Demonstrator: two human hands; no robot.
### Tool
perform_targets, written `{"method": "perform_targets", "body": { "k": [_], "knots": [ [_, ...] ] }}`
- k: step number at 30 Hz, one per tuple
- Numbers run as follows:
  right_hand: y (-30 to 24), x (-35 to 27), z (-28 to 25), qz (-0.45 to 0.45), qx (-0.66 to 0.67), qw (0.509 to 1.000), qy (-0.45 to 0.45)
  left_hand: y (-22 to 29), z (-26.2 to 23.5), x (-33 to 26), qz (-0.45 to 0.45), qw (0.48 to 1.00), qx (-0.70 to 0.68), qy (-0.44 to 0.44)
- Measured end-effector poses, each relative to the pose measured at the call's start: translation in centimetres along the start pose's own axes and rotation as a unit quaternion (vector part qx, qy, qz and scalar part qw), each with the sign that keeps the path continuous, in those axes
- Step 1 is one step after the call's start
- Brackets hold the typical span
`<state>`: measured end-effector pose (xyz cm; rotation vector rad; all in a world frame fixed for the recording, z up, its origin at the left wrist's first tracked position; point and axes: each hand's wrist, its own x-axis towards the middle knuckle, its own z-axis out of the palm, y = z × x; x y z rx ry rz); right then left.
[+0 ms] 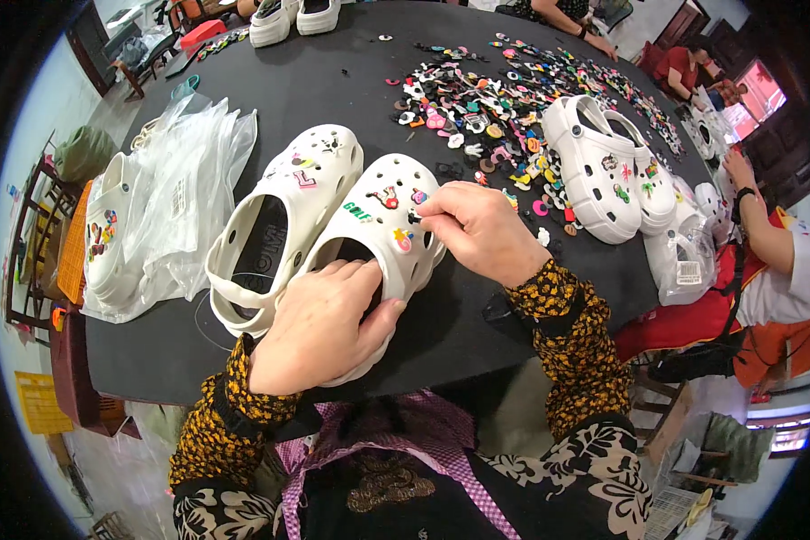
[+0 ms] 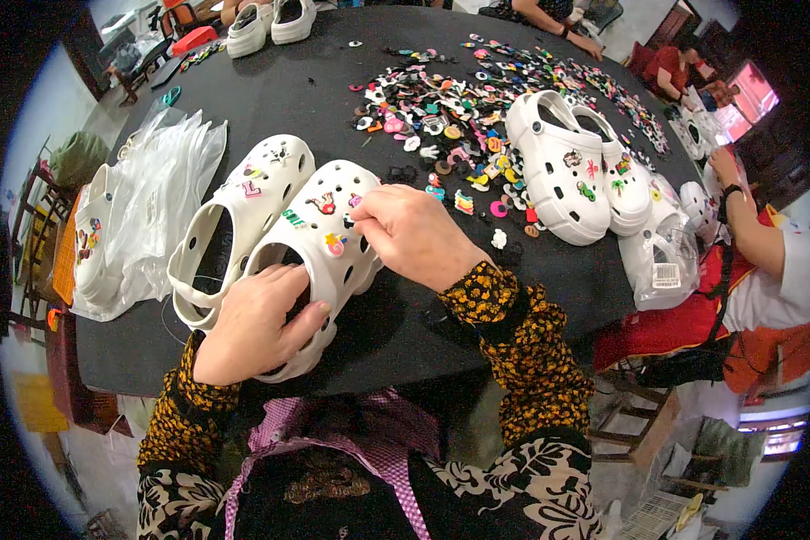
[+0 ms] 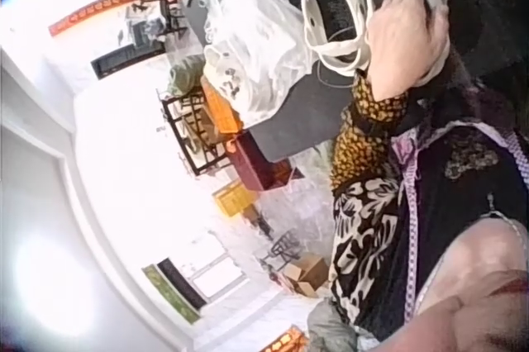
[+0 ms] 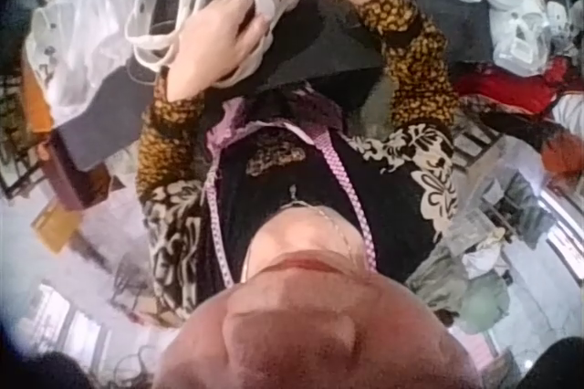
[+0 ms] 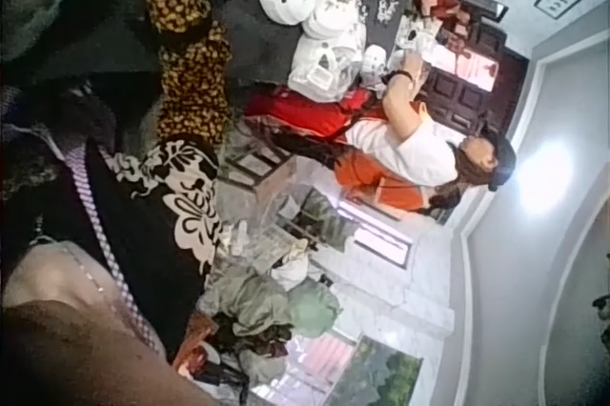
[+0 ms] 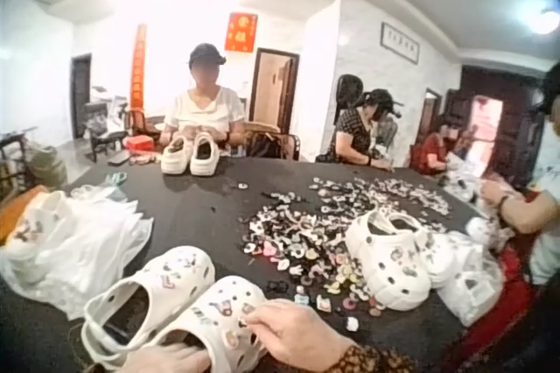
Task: Decorating white clogs with colorful charms and then packaging them into plastic bags.
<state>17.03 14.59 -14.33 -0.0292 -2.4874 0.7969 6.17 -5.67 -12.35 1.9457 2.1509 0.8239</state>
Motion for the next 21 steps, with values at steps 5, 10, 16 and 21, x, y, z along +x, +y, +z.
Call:
{"method": "perform_targets", "body": {
  "k": [5, 10, 16, 21],
  "knots": [
    [0.0, 0.0, 0.0, -0.013, -0.024, 1.000, 0.004, -0.3, 0.3, -0.1, 0.010, 1.000, -0.007, 0.018],
    [-0.3, -0.2, 0.3, -0.030, -0.043, 0.998, 0.017, -0.4, 0.5, -0.2, 0.001, 0.999, -0.029, 0.017],
    [-0.8, -0.9, 1.3, -0.062, -0.127, 0.989, 0.050, -0.4, 0.6, -0.3, 0.004, 0.999, -0.035, 0.025],
    [-1.3, -1.3, 1.6, -0.107, -0.251, 0.961, 0.052, -0.3, 0.6, -0.2, -0.007, 0.999, -0.052, 0.009]
  ]
}}
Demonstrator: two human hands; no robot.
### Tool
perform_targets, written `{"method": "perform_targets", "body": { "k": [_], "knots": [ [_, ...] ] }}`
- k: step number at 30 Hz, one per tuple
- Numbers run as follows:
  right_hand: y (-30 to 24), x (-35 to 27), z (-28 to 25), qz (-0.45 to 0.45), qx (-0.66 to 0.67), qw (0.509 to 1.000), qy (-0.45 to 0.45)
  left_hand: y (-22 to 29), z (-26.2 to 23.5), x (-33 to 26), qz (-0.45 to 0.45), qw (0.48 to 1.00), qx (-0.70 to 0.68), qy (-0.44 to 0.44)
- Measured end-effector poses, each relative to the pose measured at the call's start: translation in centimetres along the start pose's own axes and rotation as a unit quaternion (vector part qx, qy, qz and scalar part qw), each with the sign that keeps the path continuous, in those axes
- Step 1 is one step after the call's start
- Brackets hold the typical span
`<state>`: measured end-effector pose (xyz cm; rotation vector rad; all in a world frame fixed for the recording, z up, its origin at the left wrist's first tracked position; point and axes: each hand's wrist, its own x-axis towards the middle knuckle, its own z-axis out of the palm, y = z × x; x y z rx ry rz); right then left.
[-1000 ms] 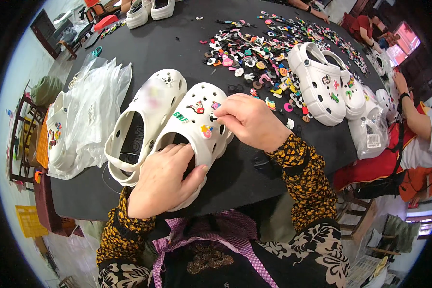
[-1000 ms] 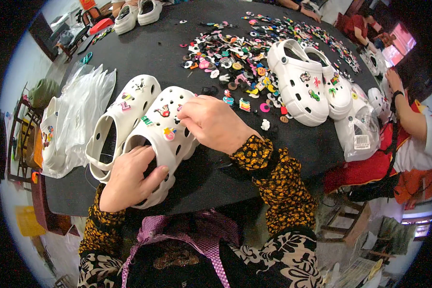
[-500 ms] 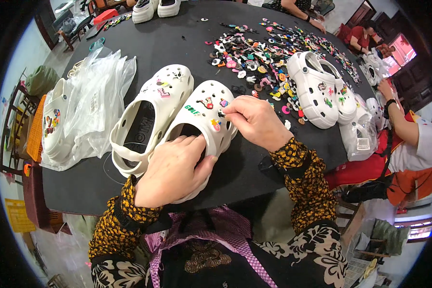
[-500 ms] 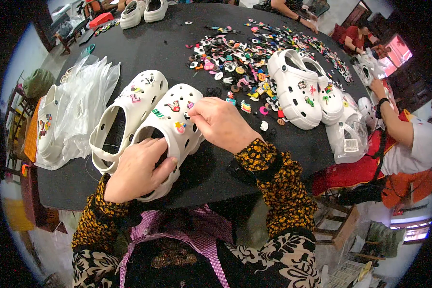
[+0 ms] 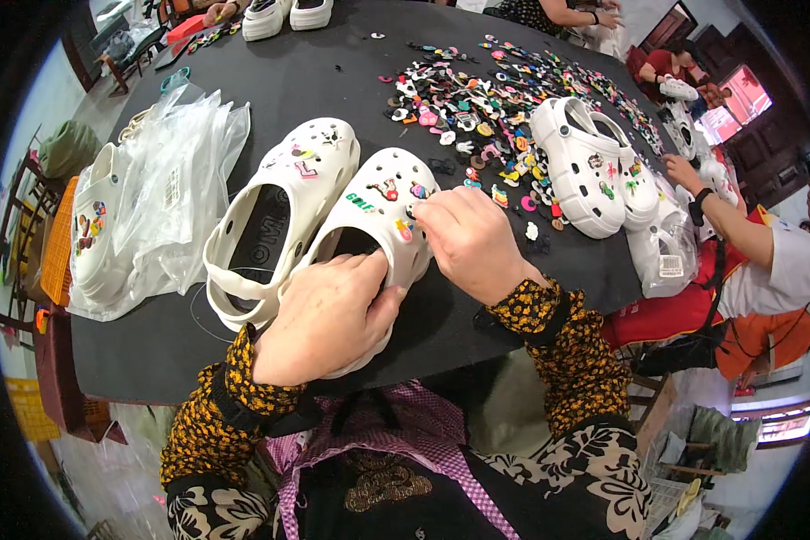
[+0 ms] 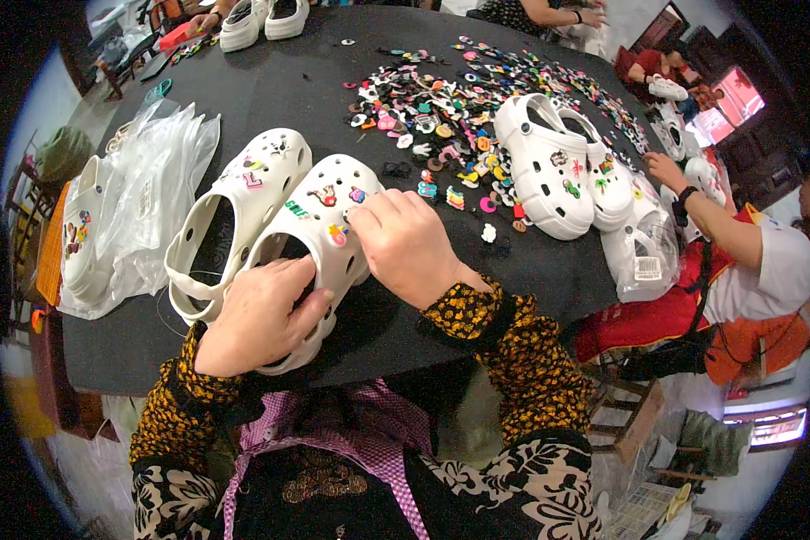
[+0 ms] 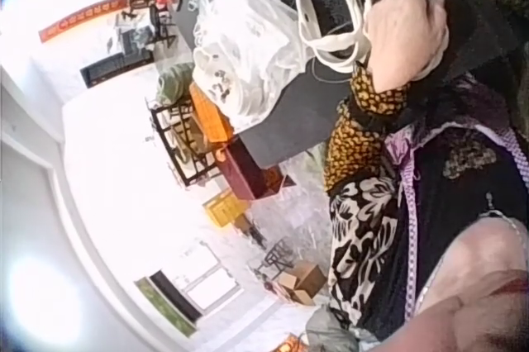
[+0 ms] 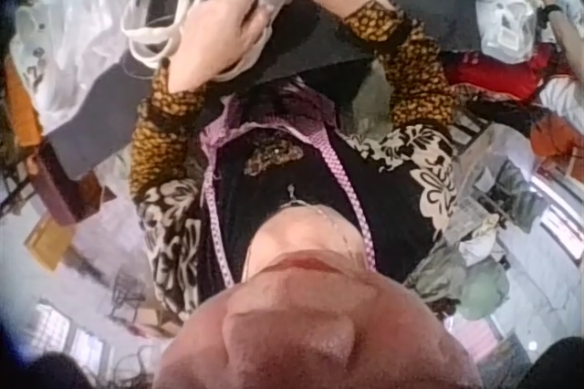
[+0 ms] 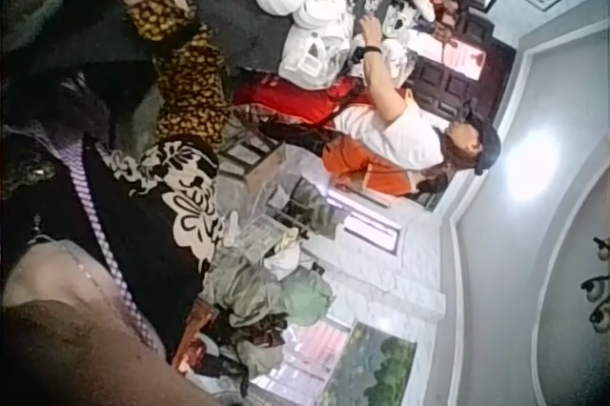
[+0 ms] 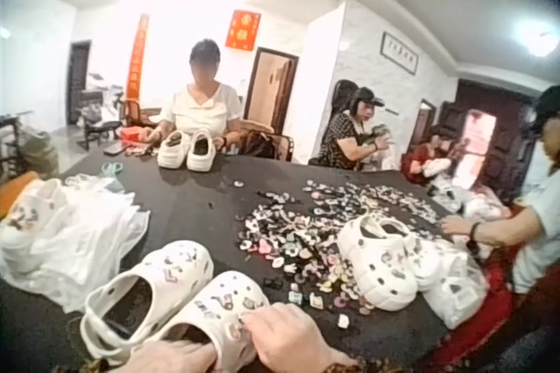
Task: Decorating white clogs with colorful charms and then packaging them into plastic bags.
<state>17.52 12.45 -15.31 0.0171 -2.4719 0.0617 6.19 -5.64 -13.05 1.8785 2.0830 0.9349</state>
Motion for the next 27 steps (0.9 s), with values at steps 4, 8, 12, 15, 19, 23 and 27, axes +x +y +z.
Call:
{"method": "perform_targets", "body": {
  "k": [4, 8, 12, 15, 19, 23, 27],
  "knots": [
    [-0.1, 0.0, -0.4, -0.008, 0.001, 1.000, -0.027, 0.1, -0.2, 0.1, -0.034, 0.999, -0.022, -0.023],
    [-0.3, 0.0, -1.2, -0.021, -0.007, 0.996, -0.086, 0.0, -0.1, 0.3, -0.015, 0.999, -0.026, -0.022],
    [-0.6, 0.4, -1.4, -0.047, -0.032, 0.993, -0.108, -0.3, -0.1, 0.3, -0.006, 0.999, -0.034, -0.029],
    [-0.8, 1.0, -1.4, -0.080, -0.082, 0.983, -0.142, -0.4, 0.0, 0.3, 0.002, 0.998, -0.045, -0.031],
    [-0.3, 1.4, -1.5, -0.107, -0.068, 0.977, -0.171, -0.5, 0.1, 0.3, 0.006, 0.998, -0.045, -0.036],
    [-0.1, 1.8, -1.2, -0.109, -0.037, 0.976, -0.186, -0.6, 0.1, 0.4, 0.006, 0.998, -0.053, -0.042],
    [0.0, 2.4, -1.1, -0.109, -0.028, 0.970, -0.214, -0.6, 0.0, 0.5, 0.005, 0.997, -0.062, -0.054]
  ]
}}
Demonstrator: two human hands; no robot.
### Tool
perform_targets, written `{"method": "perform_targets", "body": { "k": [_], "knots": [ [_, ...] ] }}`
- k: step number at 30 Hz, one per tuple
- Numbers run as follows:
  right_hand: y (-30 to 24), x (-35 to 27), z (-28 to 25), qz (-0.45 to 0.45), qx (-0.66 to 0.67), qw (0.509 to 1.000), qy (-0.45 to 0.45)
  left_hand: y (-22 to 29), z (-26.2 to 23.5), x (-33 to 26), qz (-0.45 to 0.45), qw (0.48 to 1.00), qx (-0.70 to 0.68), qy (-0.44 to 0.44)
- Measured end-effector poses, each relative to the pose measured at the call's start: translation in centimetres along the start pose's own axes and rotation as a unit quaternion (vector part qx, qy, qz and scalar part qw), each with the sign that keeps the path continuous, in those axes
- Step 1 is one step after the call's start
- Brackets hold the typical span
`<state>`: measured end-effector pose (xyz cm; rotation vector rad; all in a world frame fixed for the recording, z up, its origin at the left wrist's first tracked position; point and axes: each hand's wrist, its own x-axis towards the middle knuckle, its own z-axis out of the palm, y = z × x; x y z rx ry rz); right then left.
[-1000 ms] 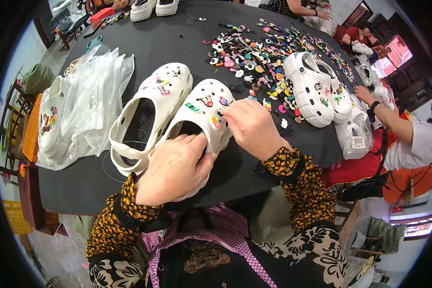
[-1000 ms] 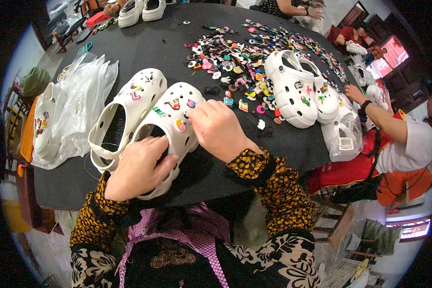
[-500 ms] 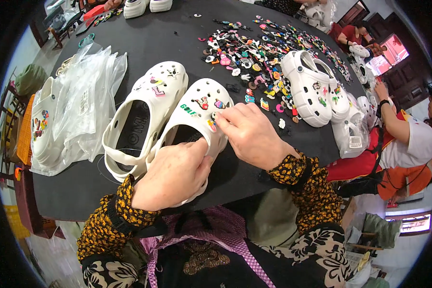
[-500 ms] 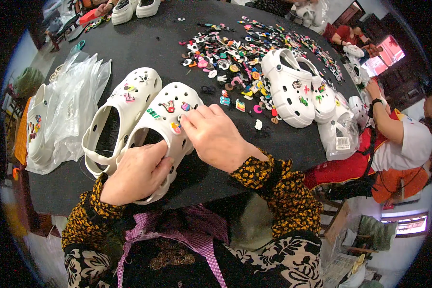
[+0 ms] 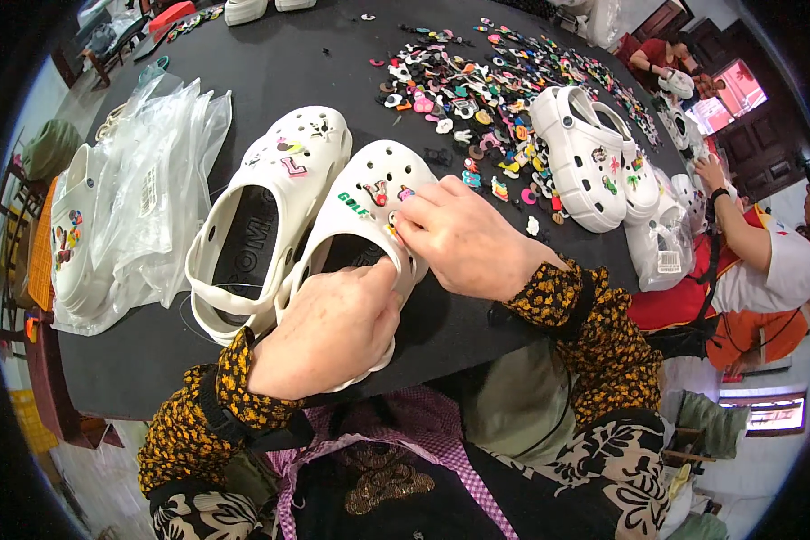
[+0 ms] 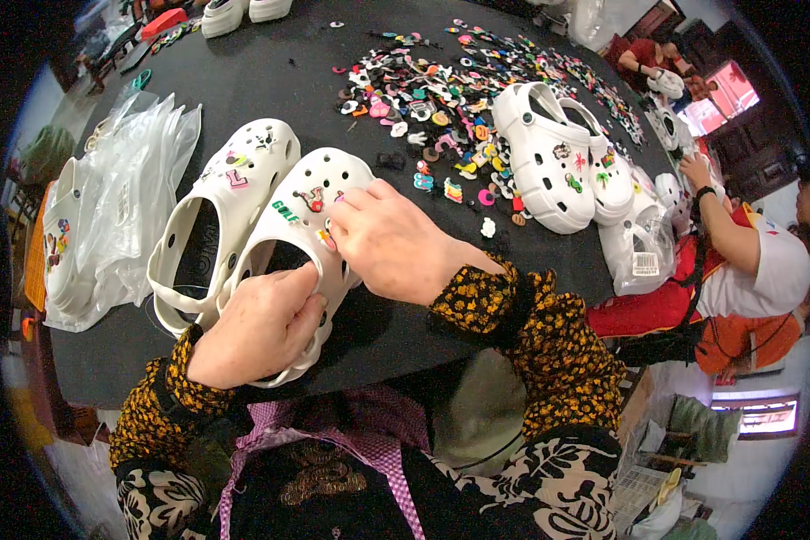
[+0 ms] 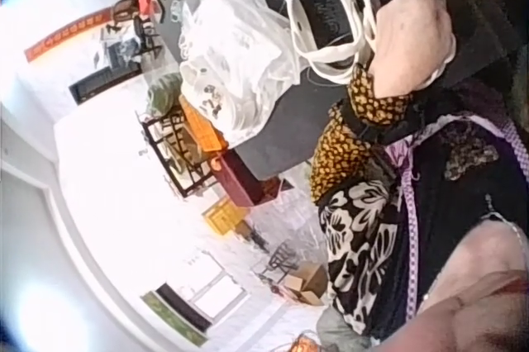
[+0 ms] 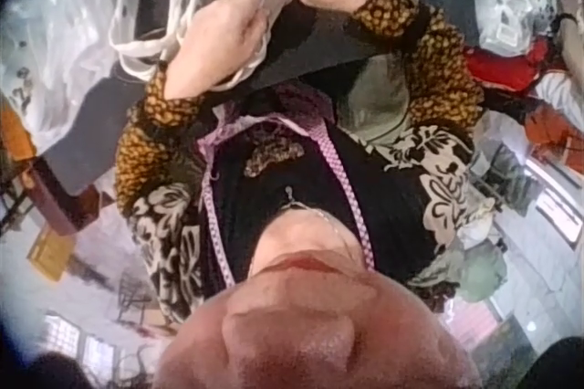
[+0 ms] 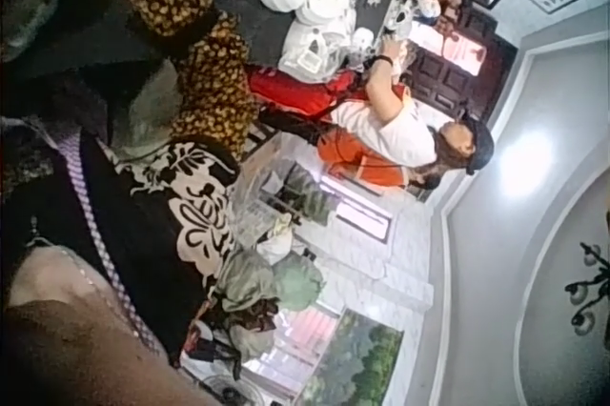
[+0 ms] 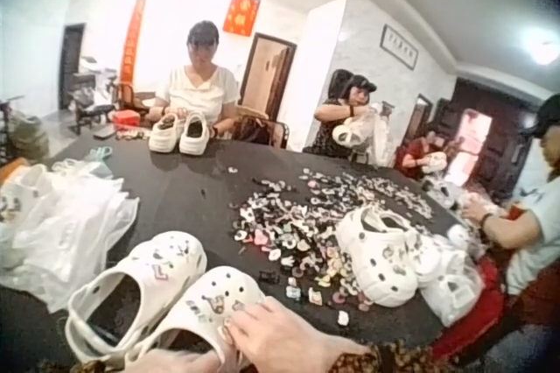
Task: Decorating white clogs with colorful charms and then packaging them into plastic bags.
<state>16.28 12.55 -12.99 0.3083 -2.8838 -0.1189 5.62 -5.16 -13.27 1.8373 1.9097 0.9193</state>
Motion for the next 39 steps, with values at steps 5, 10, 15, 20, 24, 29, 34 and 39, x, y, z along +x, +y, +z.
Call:
{"method": "perform_targets", "body": {
  "k": [5, 10, 15, 20, 24, 29, 34, 39],
  "knots": [
    [0.3, 0.5, 0.3, -0.025, 0.043, 0.999, -0.016, -0.3, 0.1, 0.1, -0.004, 1.000, -0.004, -0.013],
    [0.4, 0.0, 0.6, -0.008, 0.040, 0.999, 0.016, 0.2, 0.1, 0.2, -0.010, 1.000, -0.007, 0.002],
    [0.3, -0.8, -0.7, 0.019, 0.014, 0.999, 0.028, 1.2, -0.4, 0.0, -0.061, 0.998, 0.003, 0.002],
    [5.6, -1.2, -3.3, 0.061, 0.119, 0.990, 0.051, 1.7, -0.9, -0.3, -0.086, 0.996, 0.035, -0.004],
    [11.6, -2.1, -2.6, 0.243, 0.185, 0.948, 0.096, 1.8, -2.0, -0.7, -0.061, 0.997, 0.050, -0.021],
    [15.7, -3.3, 2.9, 0.296, 0.175, 0.939, -0.001, 2.4, -3.1, -2.1, -0.007, 0.992, 0.095, -0.083],
    [16.2, -3.4, 5.8, 0.323, 0.072, 0.943, -0.014, 2.2, -4.1, -2.8, 0.019, 0.999, 0.016, -0.036],
    [14.6, -3.4, 5.6, 0.329, 0.021, 0.943, -0.041, 1.4, -6.0, -2.2, -0.038, 0.980, -0.029, 0.192]
  ]
}}
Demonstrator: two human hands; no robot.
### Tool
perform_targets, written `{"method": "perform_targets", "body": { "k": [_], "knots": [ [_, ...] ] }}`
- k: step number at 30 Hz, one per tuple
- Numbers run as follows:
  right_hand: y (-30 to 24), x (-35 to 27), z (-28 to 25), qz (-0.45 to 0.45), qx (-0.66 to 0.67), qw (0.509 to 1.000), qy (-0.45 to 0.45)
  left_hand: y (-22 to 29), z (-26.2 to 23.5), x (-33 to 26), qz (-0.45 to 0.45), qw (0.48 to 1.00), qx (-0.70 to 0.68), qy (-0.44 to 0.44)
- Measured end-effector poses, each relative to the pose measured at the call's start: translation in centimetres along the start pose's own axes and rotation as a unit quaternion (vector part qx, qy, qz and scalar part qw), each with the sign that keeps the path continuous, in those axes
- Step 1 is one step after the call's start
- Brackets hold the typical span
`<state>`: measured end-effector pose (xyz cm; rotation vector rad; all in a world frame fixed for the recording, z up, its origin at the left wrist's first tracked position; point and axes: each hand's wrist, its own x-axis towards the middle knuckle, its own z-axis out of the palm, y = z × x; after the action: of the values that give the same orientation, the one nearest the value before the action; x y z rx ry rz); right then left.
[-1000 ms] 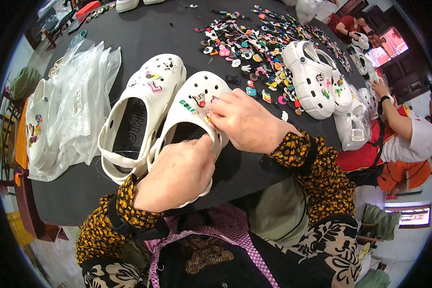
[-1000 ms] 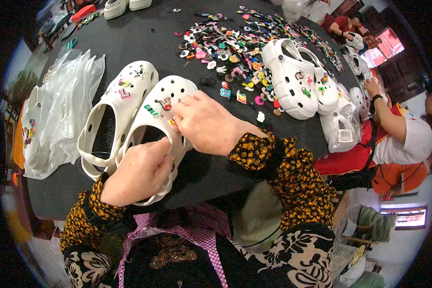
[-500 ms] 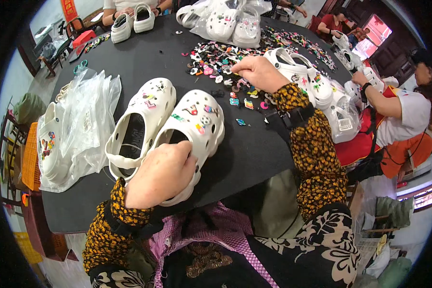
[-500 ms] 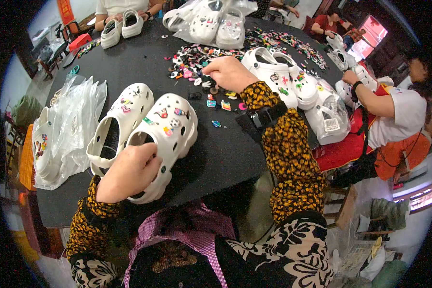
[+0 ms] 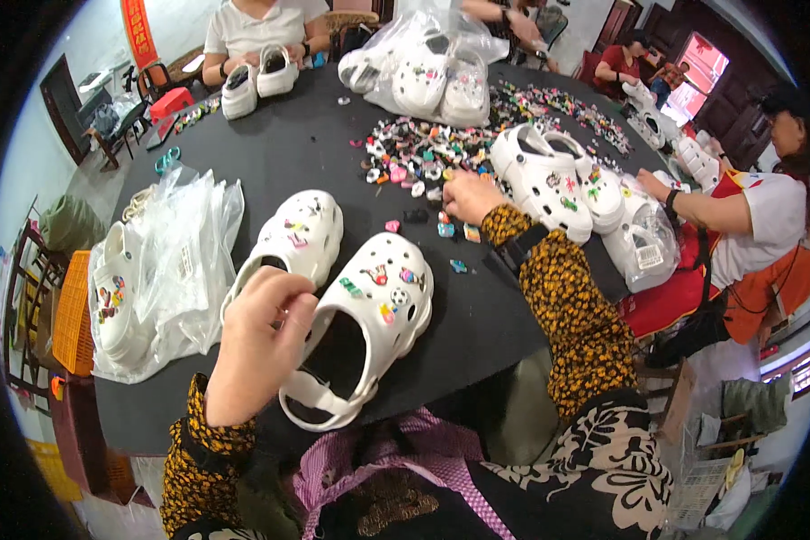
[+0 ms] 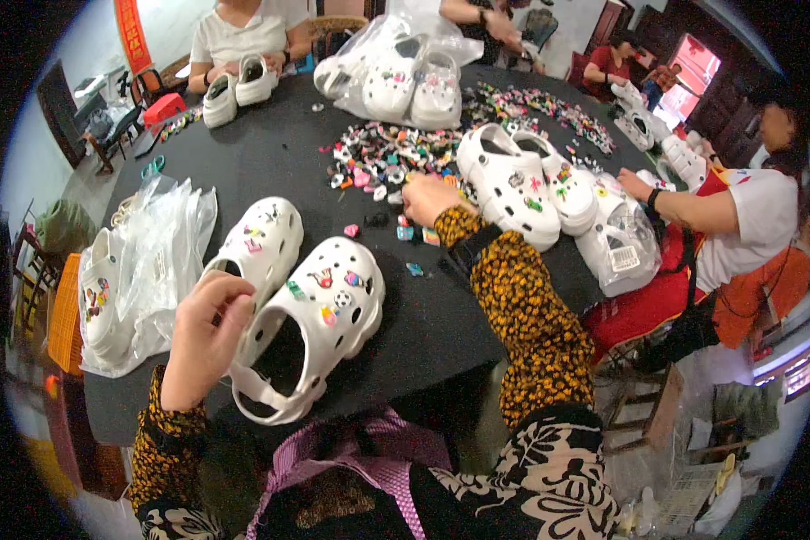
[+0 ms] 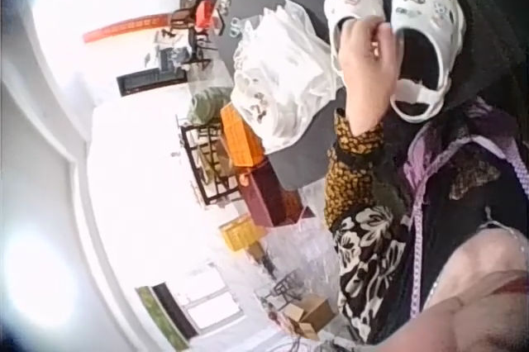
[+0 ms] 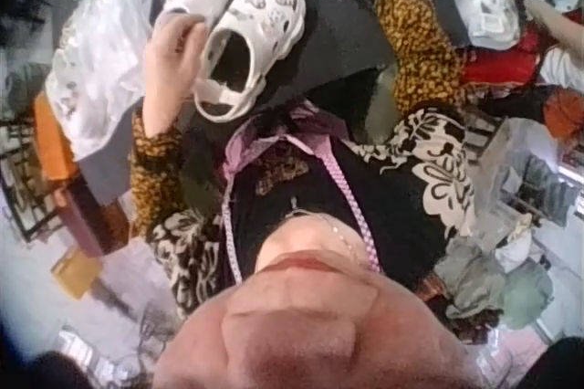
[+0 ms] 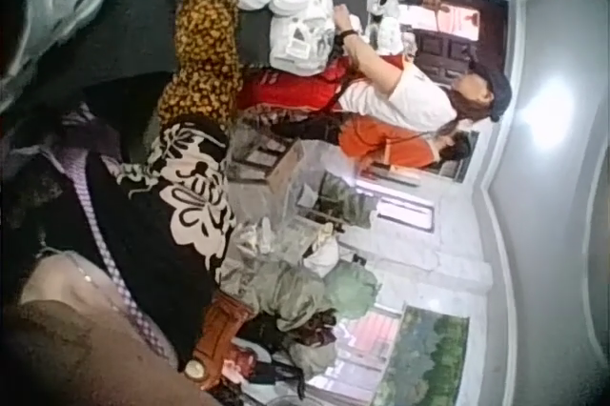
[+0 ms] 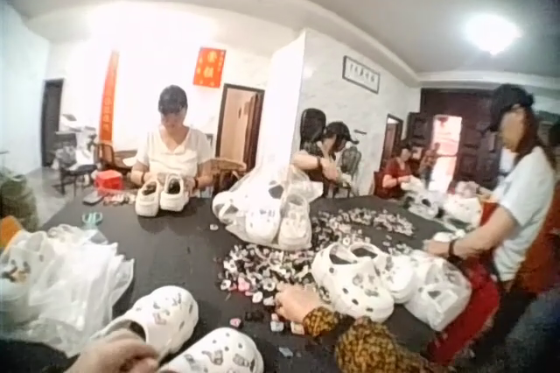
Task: Decorating white clogs with colorful charms and then packaging them into plastic bags.
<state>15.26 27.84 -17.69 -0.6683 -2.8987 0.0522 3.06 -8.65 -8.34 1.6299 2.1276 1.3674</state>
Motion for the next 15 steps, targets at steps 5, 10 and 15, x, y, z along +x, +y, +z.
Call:
{"method": "perform_targets", "body": {
  "k": [5, 10, 15],
  "knots": [
    [-0.5, -1.4, 0.0, -0.018, 0.008, 0.999, 0.044, -3.9, -0.9, 1.6, -0.147, 0.986, -0.079, -0.013],
    [-1.2, -1.6, 0.0, -0.015, 0.018, 0.999, 0.031, -4.5, -1.2, 2.6, -0.294, 0.927, -0.231, -0.031],
    [-1.4, -2.4, -1.4, 0.007, 0.129, 0.990, 0.057, -3.3, -0.9, 2.6, -0.296, 0.935, -0.193, -0.029]
  ]
}}
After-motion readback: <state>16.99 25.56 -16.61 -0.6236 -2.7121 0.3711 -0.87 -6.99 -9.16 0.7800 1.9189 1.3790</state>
